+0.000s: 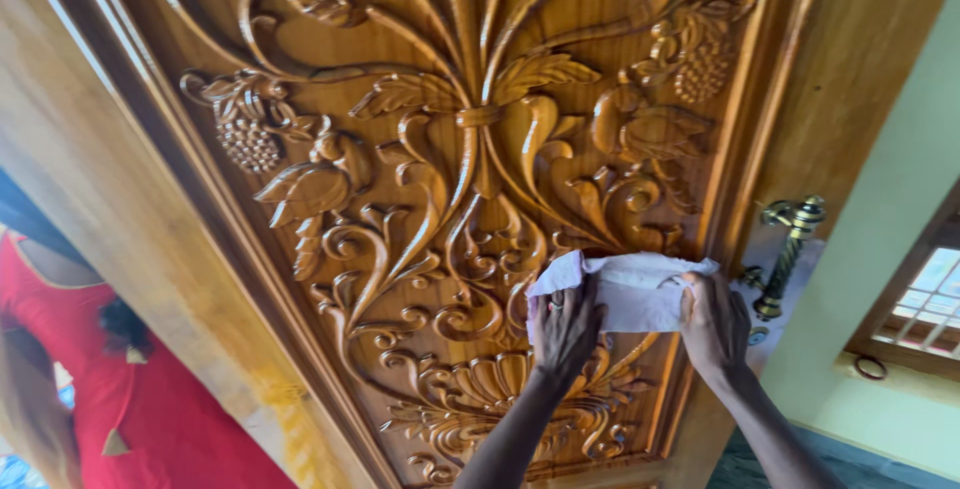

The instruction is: The person wipes the surface of a carved wooden door using a cloth. They move the cloth across the intricate carvings, covering different sections of the door in a repetitive wiping motion.

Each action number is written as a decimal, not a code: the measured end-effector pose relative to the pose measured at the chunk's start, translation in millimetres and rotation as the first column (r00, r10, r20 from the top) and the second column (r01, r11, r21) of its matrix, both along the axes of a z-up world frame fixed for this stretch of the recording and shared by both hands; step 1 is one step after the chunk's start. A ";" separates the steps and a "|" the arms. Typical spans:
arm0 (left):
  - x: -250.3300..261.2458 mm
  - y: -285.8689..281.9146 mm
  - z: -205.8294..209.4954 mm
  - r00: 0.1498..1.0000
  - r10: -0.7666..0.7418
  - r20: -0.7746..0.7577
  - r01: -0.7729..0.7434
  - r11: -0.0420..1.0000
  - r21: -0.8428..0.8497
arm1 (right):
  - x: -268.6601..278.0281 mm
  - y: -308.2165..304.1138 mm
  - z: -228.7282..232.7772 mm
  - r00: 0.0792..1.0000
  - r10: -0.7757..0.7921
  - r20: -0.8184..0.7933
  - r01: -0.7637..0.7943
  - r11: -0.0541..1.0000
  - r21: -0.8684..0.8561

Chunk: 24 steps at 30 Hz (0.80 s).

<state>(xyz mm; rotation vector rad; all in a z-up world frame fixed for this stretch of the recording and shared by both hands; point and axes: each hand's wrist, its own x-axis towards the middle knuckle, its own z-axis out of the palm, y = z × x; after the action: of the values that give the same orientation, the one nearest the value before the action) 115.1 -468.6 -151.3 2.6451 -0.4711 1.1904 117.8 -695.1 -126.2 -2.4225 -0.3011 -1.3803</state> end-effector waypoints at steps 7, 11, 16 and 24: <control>15.1 -40.4 0.0 0.997 0.064 0.049 -0.064 0.998 -0.003 | -6.0 20.2 -22.7 0.988 0.138 -0.073 -0.088 0.879 0.468; 24.2 -28.4 -8.7 0.993 0.021 -0.115 -0.020 1.000 0.008 | 2.6 63.1 -32.4 0.998 -0.027 -0.062 0.041 0.970 0.238; 32.4 -8.9 -0.5 0.999 0.018 0.047 -0.021 0.999 0.051 | 25.0 85.4 -18.0 0.994 0.068 -0.081 -0.036 0.938 0.345; 41.7 -19.3 66.7 0.967 0.060 0.246 -0.071 0.997 0.037 | 45.9 75.8 25.2 1.000 0.022 0.016 -0.026 0.920 0.390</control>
<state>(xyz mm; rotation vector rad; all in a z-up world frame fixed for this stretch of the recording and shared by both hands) 156.8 -487.9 -84.6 2.5799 -0.4577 1.5556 163.7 -619.3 -101.0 -2.0749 -0.0477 -1.2998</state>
